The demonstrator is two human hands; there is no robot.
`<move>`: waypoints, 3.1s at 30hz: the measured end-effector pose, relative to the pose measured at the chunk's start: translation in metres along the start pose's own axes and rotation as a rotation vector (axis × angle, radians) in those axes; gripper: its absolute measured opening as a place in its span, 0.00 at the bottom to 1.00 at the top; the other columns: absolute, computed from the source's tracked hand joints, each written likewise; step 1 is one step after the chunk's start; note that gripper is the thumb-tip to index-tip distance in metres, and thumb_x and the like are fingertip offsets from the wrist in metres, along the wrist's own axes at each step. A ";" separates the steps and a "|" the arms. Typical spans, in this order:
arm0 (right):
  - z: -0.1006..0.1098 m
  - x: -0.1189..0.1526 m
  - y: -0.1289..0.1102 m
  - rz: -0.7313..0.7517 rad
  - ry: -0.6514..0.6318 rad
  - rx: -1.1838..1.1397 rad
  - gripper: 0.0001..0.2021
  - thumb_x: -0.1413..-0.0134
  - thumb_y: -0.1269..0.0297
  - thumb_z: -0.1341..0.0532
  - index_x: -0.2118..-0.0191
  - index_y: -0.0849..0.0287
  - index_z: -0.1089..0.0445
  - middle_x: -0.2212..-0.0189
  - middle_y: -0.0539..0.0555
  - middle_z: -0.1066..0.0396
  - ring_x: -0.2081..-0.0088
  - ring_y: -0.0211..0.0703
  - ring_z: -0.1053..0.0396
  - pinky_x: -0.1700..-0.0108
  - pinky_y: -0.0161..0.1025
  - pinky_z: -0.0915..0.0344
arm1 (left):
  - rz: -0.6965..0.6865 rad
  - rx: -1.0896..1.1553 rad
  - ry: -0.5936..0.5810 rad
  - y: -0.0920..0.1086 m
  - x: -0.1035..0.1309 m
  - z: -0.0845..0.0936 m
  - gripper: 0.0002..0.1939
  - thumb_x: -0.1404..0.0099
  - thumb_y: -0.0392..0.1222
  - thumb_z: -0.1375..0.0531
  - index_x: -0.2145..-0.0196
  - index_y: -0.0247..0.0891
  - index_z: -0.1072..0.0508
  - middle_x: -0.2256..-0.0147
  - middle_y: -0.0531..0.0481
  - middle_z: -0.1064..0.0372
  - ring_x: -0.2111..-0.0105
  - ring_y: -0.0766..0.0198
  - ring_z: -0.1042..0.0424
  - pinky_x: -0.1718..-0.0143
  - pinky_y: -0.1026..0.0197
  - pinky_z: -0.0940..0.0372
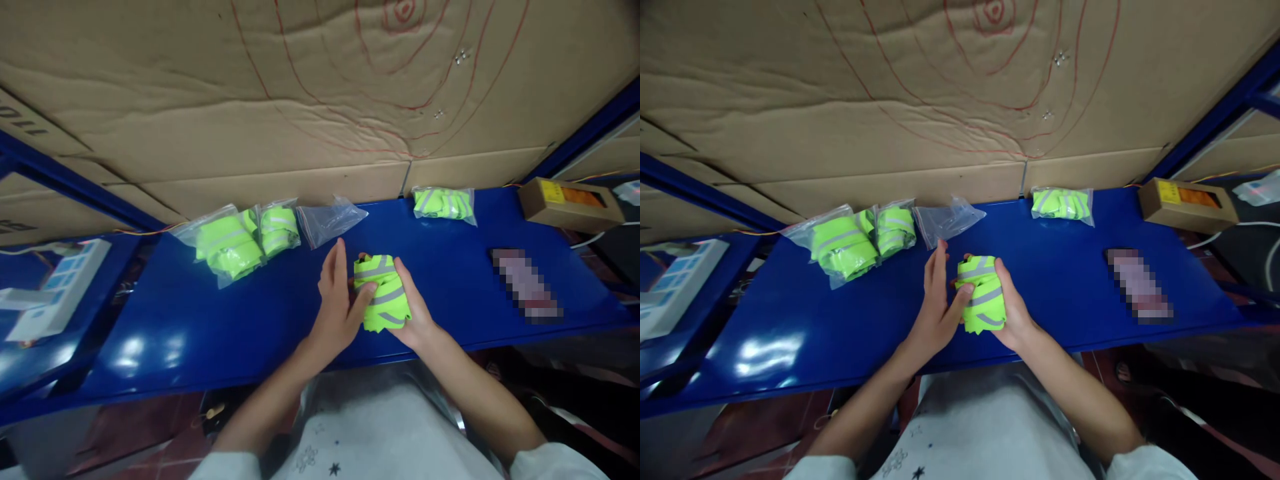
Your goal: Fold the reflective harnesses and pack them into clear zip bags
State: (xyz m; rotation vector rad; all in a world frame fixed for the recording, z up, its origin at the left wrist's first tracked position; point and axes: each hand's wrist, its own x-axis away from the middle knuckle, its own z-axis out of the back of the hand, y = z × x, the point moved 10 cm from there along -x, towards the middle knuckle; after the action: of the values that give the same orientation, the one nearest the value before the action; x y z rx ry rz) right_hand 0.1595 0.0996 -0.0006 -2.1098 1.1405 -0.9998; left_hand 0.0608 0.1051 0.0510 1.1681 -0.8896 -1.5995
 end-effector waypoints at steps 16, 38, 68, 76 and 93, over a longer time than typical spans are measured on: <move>0.062 0.024 -0.040 0.176 0.065 -0.267 0.26 0.33 0.39 0.48 0.40 0.49 0.34 0.55 0.58 0.25 0.62 0.49 0.25 0.67 0.44 0.28 | -0.362 -1.159 -0.545 -0.049 -0.151 0.048 0.12 0.32 0.34 0.43 0.56 0.36 0.20 0.54 0.37 0.23 0.48 0.47 0.26 0.40 0.44 0.39; -0.001 -0.034 -0.065 0.540 0.083 2.036 0.23 0.28 0.49 0.46 0.42 0.64 0.33 0.46 0.65 0.27 0.48 0.61 0.26 0.51 0.52 0.28 | -0.093 -0.650 -0.318 -0.052 -0.113 -0.017 0.16 0.32 0.38 0.39 0.48 0.40 0.21 0.66 0.50 0.21 0.68 0.61 0.24 0.61 0.60 0.30; 0.030 -0.040 -0.088 0.662 0.403 2.038 0.34 0.30 0.42 0.50 0.32 0.66 0.42 0.38 0.73 0.36 0.50 0.66 0.28 0.58 0.54 0.25 | -0.270 -0.424 -0.144 -0.047 -0.057 -0.032 0.17 0.32 0.30 0.43 0.46 0.36 0.30 0.58 0.47 0.28 0.59 0.64 0.26 0.53 0.60 0.28; 0.021 -0.061 -0.077 0.701 0.238 2.109 0.35 0.31 0.47 0.47 0.27 0.64 0.48 0.30 0.70 0.45 0.42 0.72 0.35 0.49 0.64 0.28 | -0.389 -0.517 -0.253 -0.038 -0.055 -0.032 0.20 0.30 0.41 0.40 0.42 0.38 0.31 0.50 0.40 0.29 0.49 0.55 0.27 0.45 0.49 0.31; 0.019 -0.051 -0.078 0.752 0.088 1.665 0.48 0.44 0.33 0.38 0.30 0.61 0.51 0.31 0.71 0.50 0.35 0.68 0.38 0.50 0.61 0.23 | -0.678 -1.005 -0.357 -0.031 -0.056 -0.032 0.27 0.25 0.36 0.47 0.31 0.35 0.41 0.28 0.36 0.51 0.30 0.48 0.43 0.30 0.43 0.43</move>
State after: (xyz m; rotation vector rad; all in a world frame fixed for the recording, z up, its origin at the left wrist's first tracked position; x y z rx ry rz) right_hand 0.1922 0.1847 0.0272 -0.2798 0.5419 -1.0042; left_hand 0.0901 0.1671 0.0294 0.4468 0.2269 -2.4114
